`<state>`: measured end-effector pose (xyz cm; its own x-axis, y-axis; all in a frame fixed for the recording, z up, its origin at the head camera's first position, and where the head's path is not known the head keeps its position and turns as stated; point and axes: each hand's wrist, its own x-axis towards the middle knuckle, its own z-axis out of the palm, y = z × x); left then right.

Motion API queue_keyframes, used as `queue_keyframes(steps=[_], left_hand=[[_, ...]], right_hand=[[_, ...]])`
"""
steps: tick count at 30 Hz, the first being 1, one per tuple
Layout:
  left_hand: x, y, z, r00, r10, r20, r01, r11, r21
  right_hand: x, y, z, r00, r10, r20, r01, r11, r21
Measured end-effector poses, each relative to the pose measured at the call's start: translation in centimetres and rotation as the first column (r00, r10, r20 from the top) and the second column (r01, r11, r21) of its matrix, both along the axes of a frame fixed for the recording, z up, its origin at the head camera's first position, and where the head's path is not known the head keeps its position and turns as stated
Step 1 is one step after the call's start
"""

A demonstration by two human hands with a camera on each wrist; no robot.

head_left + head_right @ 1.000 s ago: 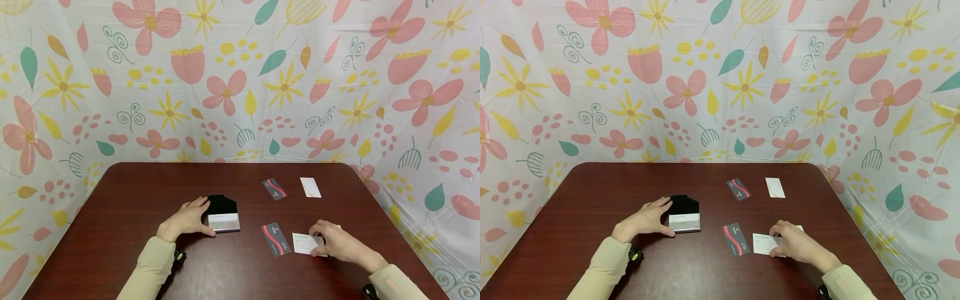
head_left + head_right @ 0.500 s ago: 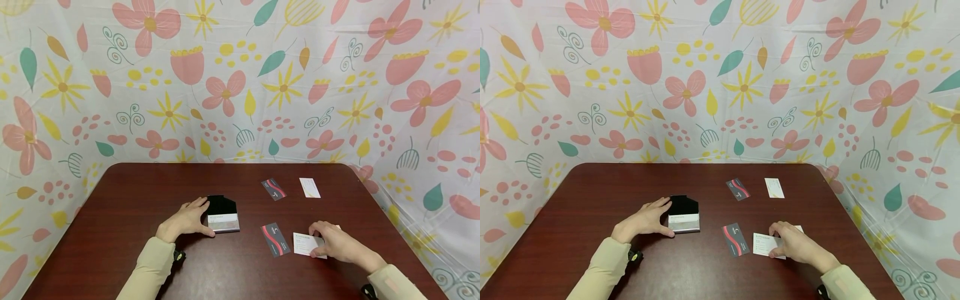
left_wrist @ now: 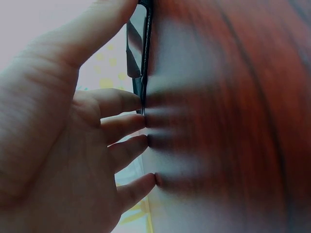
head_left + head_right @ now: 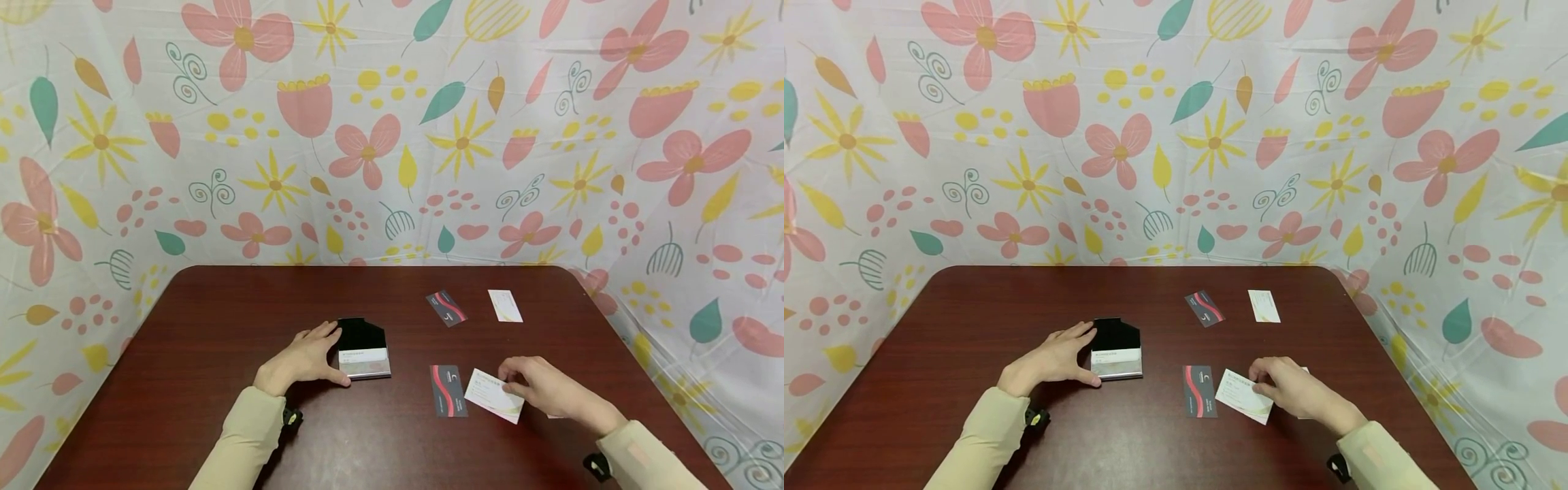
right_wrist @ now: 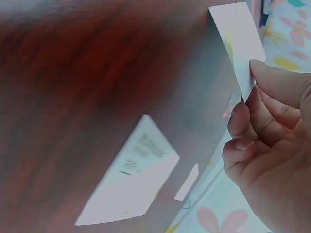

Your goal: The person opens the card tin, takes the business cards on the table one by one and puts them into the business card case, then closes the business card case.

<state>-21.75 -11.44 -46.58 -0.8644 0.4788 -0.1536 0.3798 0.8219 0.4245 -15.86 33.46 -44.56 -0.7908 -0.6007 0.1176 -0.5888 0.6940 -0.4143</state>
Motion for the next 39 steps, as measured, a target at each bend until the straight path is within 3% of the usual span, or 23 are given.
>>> queue_keyframes(steps=[10,17,22,29,39], left_hand=[[-0.1,-0.1,-0.1,1.0,0.004,0.001,-0.004,1.0,-0.007],[0.0,-0.2,0.0,1.0,0.001,0.005,-0.001,1.0,0.0],[-0.1,-0.2,-0.1,1.0,-0.002,0.004,0.002,1.0,-0.012],[-0.1,-0.1,-0.1,1.0,0.006,0.004,-0.006,1.0,-0.018],[0.1,-0.2,0.1,1.0,0.002,0.002,-0.002,1.0,-0.012]], right_hand=[[-1.0,-1.3,2.5,0.999,0.045,-0.004,-0.045,0.998,-0.041],[-2.7,-3.6,4.0,0.996,0.072,-0.056,-0.075,0.995,-0.058],[-3.8,-5.6,4.9,0.997,0.068,-0.039,-0.071,0.994,-0.079],[-5.1,-7.9,5.6,1.0,-0.008,0.009,0.01,0.986,-0.165],[-6.5,-11.0,5.3,0.994,-0.086,0.065,0.102,0.948,-0.302]])
